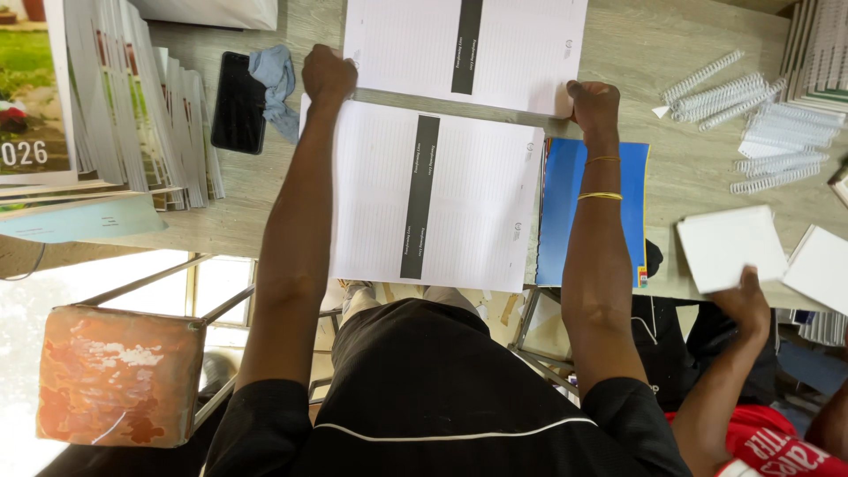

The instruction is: The person opens a notebook and flips through its pages to check alignment. They then place a yellow cover sheet onto the notebook and continue to flip through the pages, ensuring the sheets are properly aligned for binding.

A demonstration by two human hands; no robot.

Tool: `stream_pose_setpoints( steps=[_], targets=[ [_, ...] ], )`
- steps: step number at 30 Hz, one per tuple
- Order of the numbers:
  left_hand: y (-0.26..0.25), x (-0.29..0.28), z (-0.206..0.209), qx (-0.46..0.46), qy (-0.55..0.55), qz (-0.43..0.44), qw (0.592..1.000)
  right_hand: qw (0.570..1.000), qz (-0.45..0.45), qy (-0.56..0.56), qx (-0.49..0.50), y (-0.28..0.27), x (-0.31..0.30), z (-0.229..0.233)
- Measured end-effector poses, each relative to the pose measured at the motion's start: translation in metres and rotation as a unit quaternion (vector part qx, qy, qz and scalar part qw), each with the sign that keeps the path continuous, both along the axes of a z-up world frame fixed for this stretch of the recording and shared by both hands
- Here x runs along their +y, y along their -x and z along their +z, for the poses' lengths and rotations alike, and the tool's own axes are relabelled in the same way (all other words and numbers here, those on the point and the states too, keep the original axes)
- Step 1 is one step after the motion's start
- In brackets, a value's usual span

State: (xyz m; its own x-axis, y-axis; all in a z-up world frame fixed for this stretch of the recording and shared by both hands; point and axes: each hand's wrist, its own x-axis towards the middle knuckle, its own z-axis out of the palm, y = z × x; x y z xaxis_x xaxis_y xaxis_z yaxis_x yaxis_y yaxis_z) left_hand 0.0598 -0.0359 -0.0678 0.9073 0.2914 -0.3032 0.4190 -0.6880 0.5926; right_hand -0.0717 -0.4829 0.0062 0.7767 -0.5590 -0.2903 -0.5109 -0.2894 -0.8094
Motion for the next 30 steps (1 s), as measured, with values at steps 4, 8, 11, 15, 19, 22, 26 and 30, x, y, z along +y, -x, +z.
stream_pose_setpoints(
  steps=[4, 8, 11, 15, 19, 22, 26, 30],
  targets=[
    [0.028, 0.009, 0.044, -0.099, 0.032, -0.044, 0.994, 0.977, 0.072, 0.195, -0.054, 0.031, -0.021, 0.003],
    [0.08, 0.023, 0.099, -0.126, 0.082, -0.035, 0.988, 0.944, 0.117, 0.307, -0.019, 0.119, -0.021, 0.007],
    [0.12, 0.027, 0.114, -0.185, 0.112, -0.056, 0.975, 0.939, 0.129, 0.291, 0.129, 0.176, 0.012, 0.023],
    [0.178, 0.023, 0.134, -0.165, 0.157, -0.064, 0.972, 0.91, 0.171, 0.295, 0.235, 0.222, 0.064, 0.03],
    [0.218, 0.023, 0.136, -0.151, 0.2, -0.055, 0.966, 0.907, 0.154, 0.343, 0.186, 0.246, 0.086, 0.024],
    [0.23, 0.027, 0.129, -0.109, 0.202, -0.056, 0.972, 0.917, 0.163, 0.324, 0.165, 0.243, 0.084, 0.042],
    [0.244, 0.031, 0.131, -0.094, 0.222, -0.063, 0.969, 0.914, 0.187, 0.318, 0.17, 0.24, 0.065, 0.028],
    [0.256, 0.032, 0.132, -0.081, 0.228, -0.07, 0.968, 0.906, 0.163, 0.336, 0.199, 0.241, 0.049, -0.014]
  ],
)
